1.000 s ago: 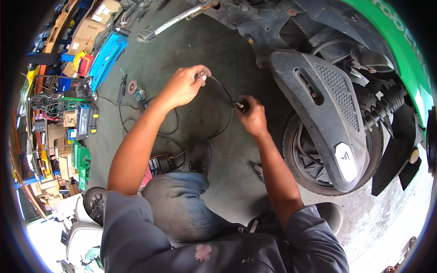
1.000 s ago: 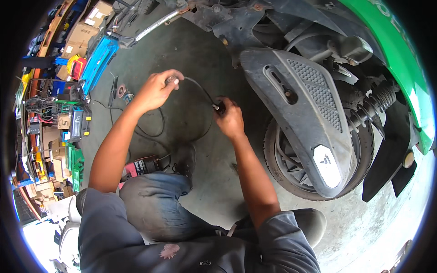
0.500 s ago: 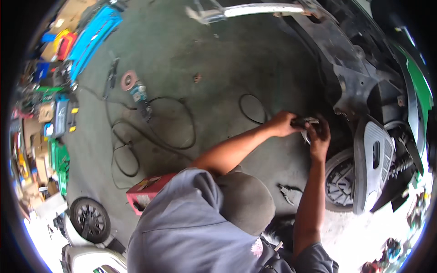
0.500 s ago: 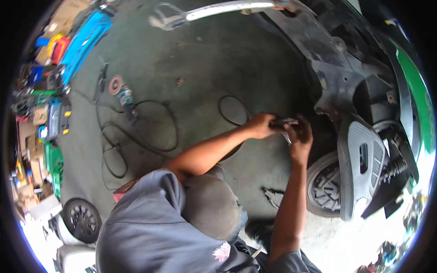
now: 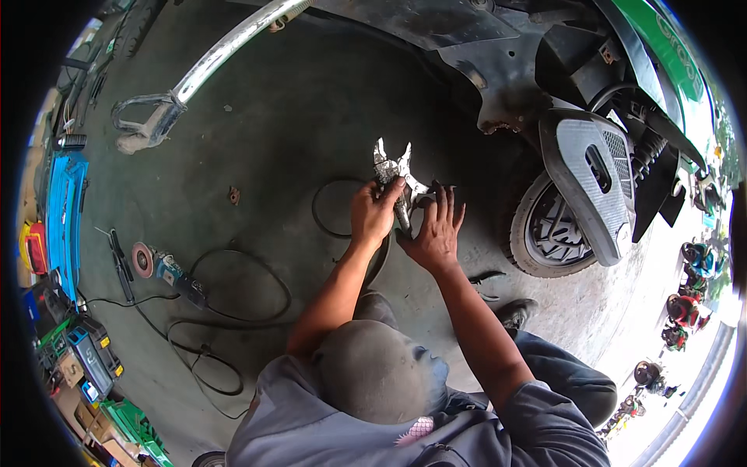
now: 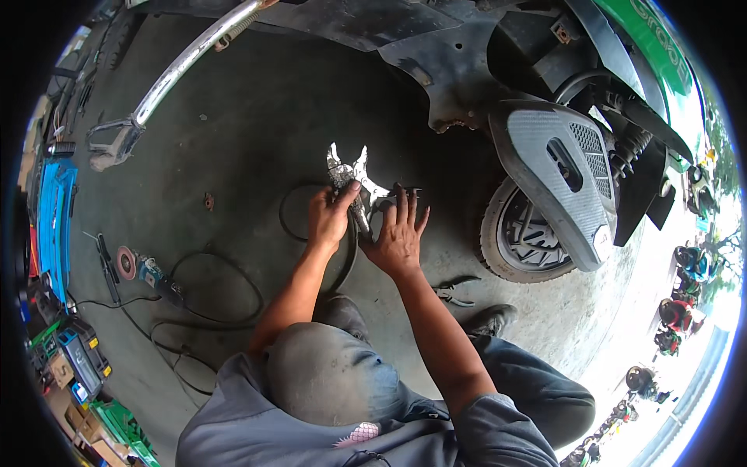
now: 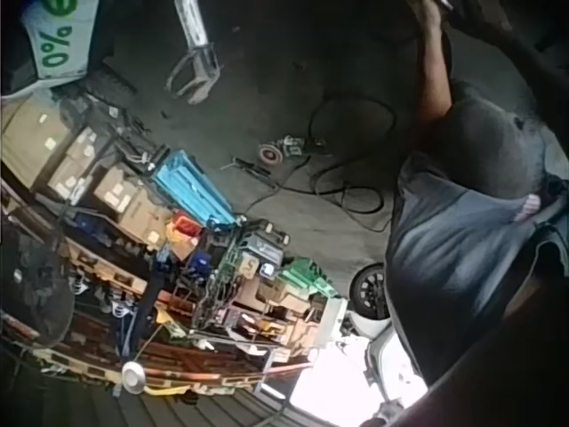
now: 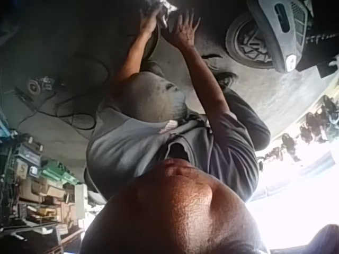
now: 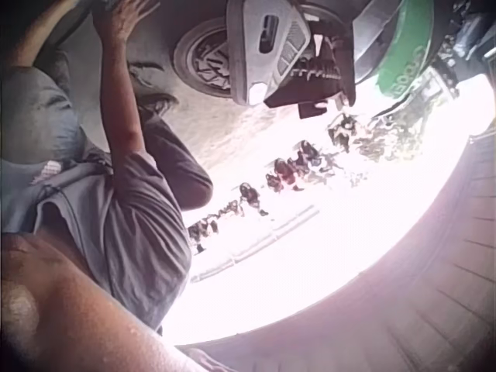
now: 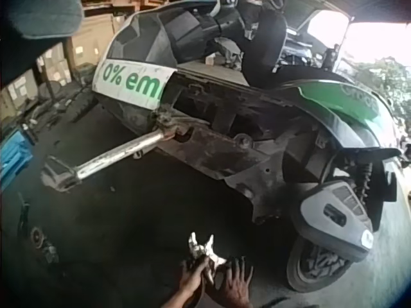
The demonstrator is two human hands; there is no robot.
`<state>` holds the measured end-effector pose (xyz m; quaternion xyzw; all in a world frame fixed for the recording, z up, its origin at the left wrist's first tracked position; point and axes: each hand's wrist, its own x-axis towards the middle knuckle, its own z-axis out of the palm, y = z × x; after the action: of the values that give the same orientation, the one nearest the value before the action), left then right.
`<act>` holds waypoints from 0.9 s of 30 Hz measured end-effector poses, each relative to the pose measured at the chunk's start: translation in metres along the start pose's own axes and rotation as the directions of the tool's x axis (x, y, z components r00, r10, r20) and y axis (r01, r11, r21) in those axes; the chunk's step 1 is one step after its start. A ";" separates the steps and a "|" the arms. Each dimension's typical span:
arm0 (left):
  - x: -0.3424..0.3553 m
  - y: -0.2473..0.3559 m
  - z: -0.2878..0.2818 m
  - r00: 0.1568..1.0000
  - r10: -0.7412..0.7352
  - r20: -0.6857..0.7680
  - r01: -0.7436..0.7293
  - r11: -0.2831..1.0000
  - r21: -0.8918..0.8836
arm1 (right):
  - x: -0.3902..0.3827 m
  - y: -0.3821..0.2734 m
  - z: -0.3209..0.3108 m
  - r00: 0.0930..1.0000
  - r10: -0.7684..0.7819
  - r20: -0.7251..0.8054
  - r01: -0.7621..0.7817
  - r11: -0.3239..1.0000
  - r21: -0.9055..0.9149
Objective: The person works on an electric scooter by stripping a wire with pliers, using locking pliers to hold a metal piece against the frame, and checking the battery and electrical connections.
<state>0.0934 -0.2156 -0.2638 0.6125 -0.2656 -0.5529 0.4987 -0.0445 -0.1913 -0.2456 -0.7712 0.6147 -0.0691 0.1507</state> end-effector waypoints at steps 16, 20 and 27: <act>0.030 0.094 -0.007 0.805 0.284 0.521 -0.182 0.954 -0.238 | 0.016 -0.017 -0.046 0.973 -0.116 -0.200 0.185 0.911 0.368; 0.029 0.057 0.014 0.972 0.147 0.183 -0.032 0.854 -0.520 | 0.011 -0.024 -0.055 0.975 -0.047 -0.217 0.115 0.943 0.311; 0.021 0.061 0.007 0.982 0.141 -0.126 -0.184 0.547 -0.817 | -0.026 -0.012 -0.055 0.918 -0.044 -0.395 0.165 0.946 0.278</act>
<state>0.1063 -0.2585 -0.2169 0.2938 -0.0207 -0.5501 0.7814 -0.0557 -0.1714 -0.1873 -0.7419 0.5715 -0.3209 0.1412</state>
